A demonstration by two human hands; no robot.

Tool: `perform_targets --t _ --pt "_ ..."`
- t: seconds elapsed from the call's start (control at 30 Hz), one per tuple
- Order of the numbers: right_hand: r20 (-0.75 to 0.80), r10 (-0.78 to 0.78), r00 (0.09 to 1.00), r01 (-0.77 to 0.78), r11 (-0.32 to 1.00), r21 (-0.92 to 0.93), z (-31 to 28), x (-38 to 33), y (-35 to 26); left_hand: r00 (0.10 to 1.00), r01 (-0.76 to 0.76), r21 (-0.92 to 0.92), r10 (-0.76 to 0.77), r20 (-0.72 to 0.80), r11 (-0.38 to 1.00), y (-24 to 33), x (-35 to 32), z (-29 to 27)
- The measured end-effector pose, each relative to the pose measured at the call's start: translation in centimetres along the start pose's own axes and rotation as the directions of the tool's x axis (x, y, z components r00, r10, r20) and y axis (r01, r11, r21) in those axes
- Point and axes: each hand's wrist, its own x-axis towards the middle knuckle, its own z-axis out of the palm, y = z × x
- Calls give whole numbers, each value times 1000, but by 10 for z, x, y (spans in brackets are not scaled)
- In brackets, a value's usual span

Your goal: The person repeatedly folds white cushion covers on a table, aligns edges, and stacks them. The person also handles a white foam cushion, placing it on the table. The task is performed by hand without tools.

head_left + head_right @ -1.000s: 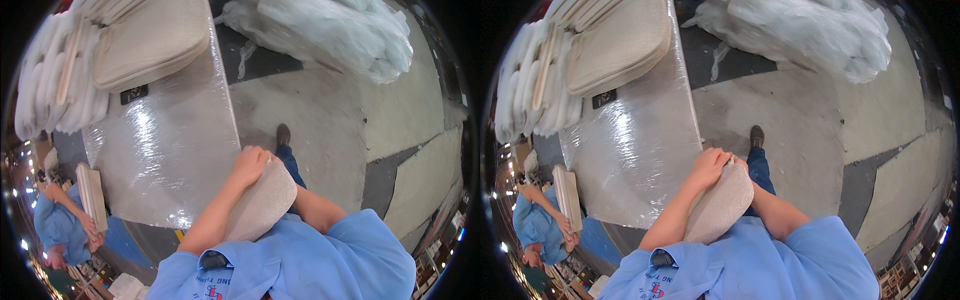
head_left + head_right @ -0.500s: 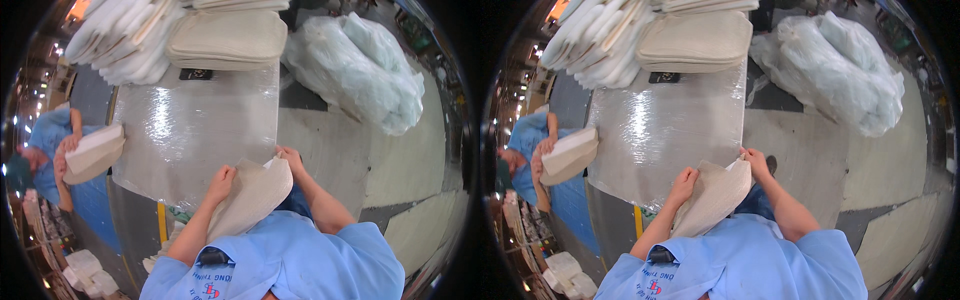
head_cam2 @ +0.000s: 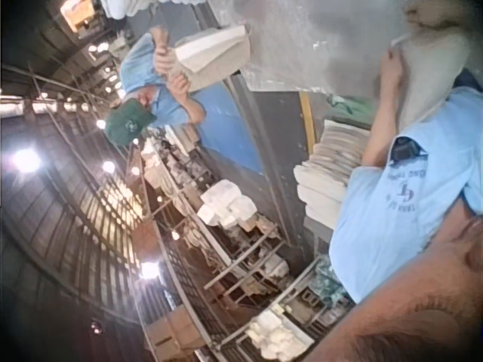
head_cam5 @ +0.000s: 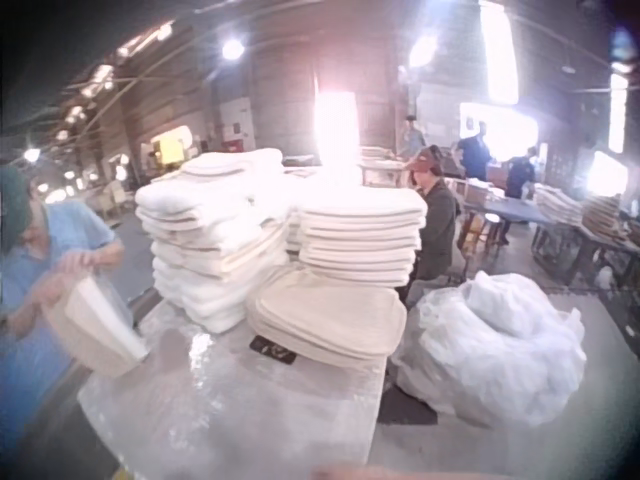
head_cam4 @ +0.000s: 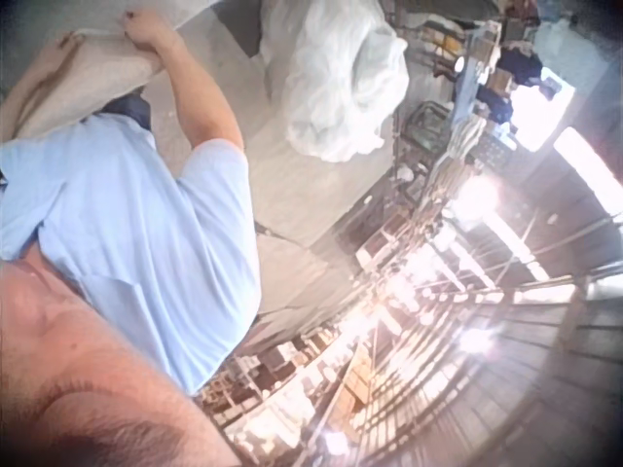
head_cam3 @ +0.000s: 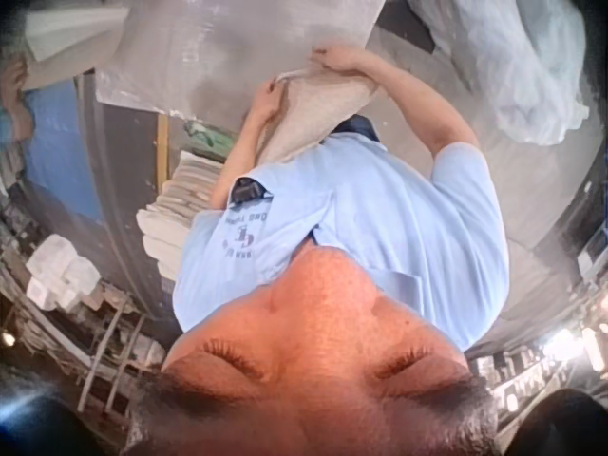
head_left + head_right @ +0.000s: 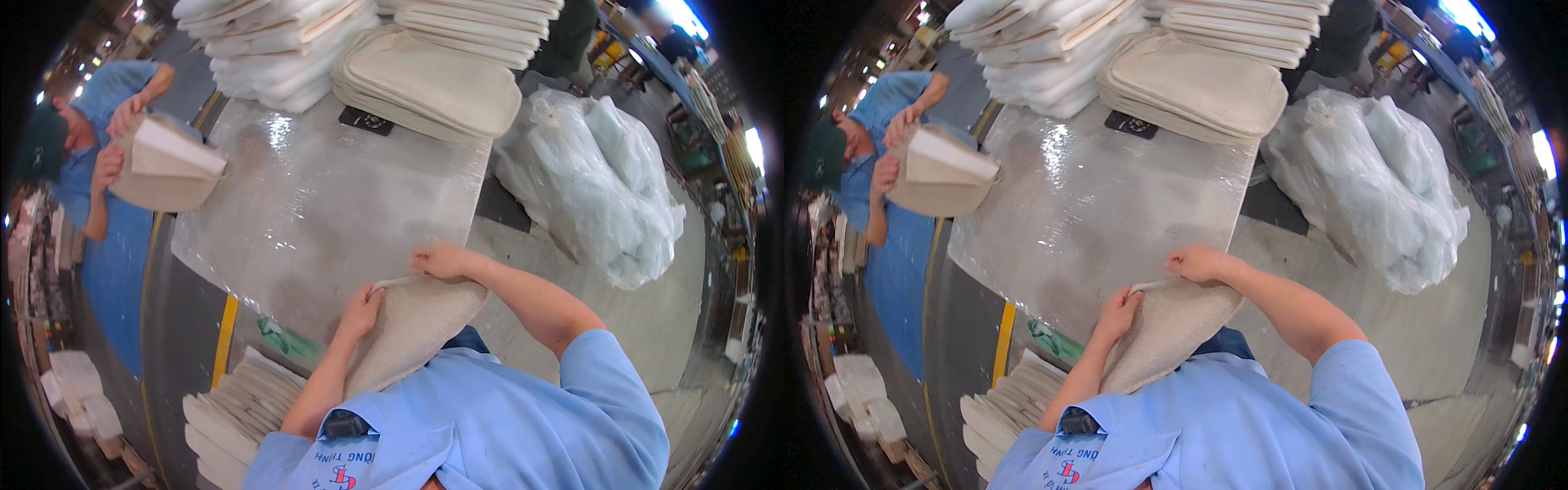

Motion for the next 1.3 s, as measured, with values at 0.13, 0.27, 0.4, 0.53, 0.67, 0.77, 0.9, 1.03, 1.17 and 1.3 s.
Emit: perform_targets --t 0.13,0.27,0.4,0.53,0.67,0.77,0.9,1.03,1.17,1.3 --pt "233 92 968 -34 969 -245 -32 16 -28 986 -89 82 100 -134 993 -1 -3 0" --pt "414 14 910 120 947 -296 -15 36 -21 980 -43 260 92 -177 965 1 -8 11" --pt "230 -132 964 197 937 -290 22 51 -12 948 -28 426 160 -277 904 -8 4 18" --pt "105 -96 990 121 956 -266 29 59 -20 912 3 467 189 -363 884 -21 28 17" --pt "67 -78 995 94 952 -292 32 71 -17 894 -10 453 211 -395 891 -28 35 21" --pt "68 -122 990 138 938 -319 29 76 -21 905 -33 422 207 -373 906 -28 36 12" --pt "109 -208 972 231 930 -286 26 72 -14 957 -50 380 154 -247 924 -27 4 -24" --pt "136 -164 977 196 945 -263 26 70 -17 960 63 473 75 -268 879 -60 -44 -31" --pt "125 -144 982 172 952 -254 40 69 -7 890 203 355 -21 -455 912 -80 -44 -9" --pt "167 -172 971 217 927 -305 20 68 -16 864 114 313 61 -500 943 -74 -39 -19"
